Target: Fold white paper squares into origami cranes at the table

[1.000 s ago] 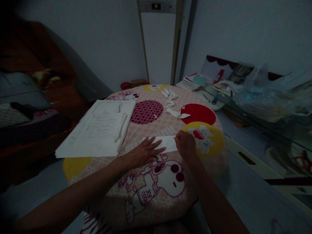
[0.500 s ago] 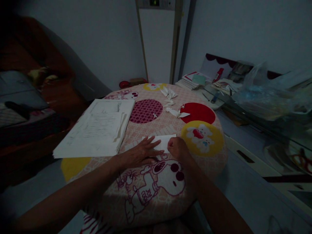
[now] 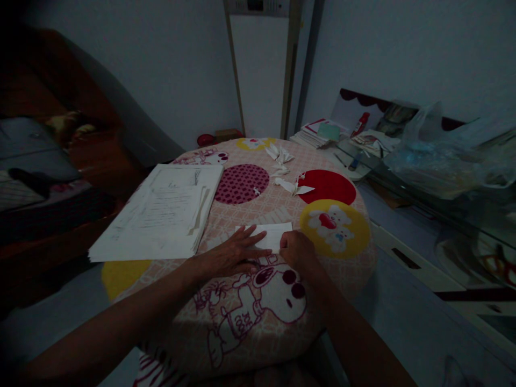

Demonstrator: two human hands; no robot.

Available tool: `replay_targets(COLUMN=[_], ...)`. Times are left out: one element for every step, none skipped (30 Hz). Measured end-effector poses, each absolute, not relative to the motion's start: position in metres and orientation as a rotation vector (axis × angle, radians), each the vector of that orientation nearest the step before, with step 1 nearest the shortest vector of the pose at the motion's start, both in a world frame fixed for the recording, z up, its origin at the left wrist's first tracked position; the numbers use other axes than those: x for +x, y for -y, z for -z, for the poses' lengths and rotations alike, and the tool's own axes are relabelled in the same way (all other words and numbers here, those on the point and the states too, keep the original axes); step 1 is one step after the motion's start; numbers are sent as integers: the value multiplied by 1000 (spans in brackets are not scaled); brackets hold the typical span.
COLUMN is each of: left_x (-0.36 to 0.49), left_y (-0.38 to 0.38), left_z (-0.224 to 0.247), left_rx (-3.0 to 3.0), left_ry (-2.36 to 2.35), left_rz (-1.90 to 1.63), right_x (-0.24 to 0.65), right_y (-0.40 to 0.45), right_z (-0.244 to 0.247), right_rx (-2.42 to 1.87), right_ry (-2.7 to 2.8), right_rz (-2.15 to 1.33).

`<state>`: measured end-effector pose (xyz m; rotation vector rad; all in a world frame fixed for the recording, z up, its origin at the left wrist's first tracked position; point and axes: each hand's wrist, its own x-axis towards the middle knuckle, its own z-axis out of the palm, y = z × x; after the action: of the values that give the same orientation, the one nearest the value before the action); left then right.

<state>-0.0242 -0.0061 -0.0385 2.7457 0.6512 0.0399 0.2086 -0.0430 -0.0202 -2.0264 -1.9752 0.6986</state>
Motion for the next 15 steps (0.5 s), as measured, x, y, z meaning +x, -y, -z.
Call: replay_targets(left_x=[-24,-24,-25,-25,-25,-25,-25,-25,-25,-24,-24,-24,-24,-23,-23], left_y=[6,6,6,6,6,6,6,6,6,6,6,6,6,7,7], left_z=[39,40,40,41,41,41,41,41,40,40,39,38,38,37,37], left_rx=[2748,2750,2751,2751,2750,2749,2746,2743,2740,2738,2736,2736,2737,2739,2741], left_ry=[-648,-645,-642,-638,-635,-634,-635,-635,-634,-636,-638,-640,-642,-644,-644], left_rz=[-42,-46,-52,-55,-56,-55,-54,-52,-48,-45,-44,-41,-37,-35,-37], right_x=[214,220,227,233,238,243,245,245,243,239,233,226,219,213,207], right_y=[44,46,47,49,50,51,52,52,52,51,49,47,44,41,39], right_z=[21,22,21,20,18,15,12,9,7,6,6,8,10,14,18], right_rx=[-2036,-2056,-2067,-2081,-2115,-2136,-2125,-2083,-2001,-1923,-1865,-1798,-1743,-1730,-1718], right_ry=[1982,1978,1968,1957,1938,1919,1910,1899,1894,1869,1824,1806,1826,1824,1836], right_rz=[-669,-640,-627,-622,-614,-599,-592,-599,-646,-714,-776,-838,-883,-881,-894])
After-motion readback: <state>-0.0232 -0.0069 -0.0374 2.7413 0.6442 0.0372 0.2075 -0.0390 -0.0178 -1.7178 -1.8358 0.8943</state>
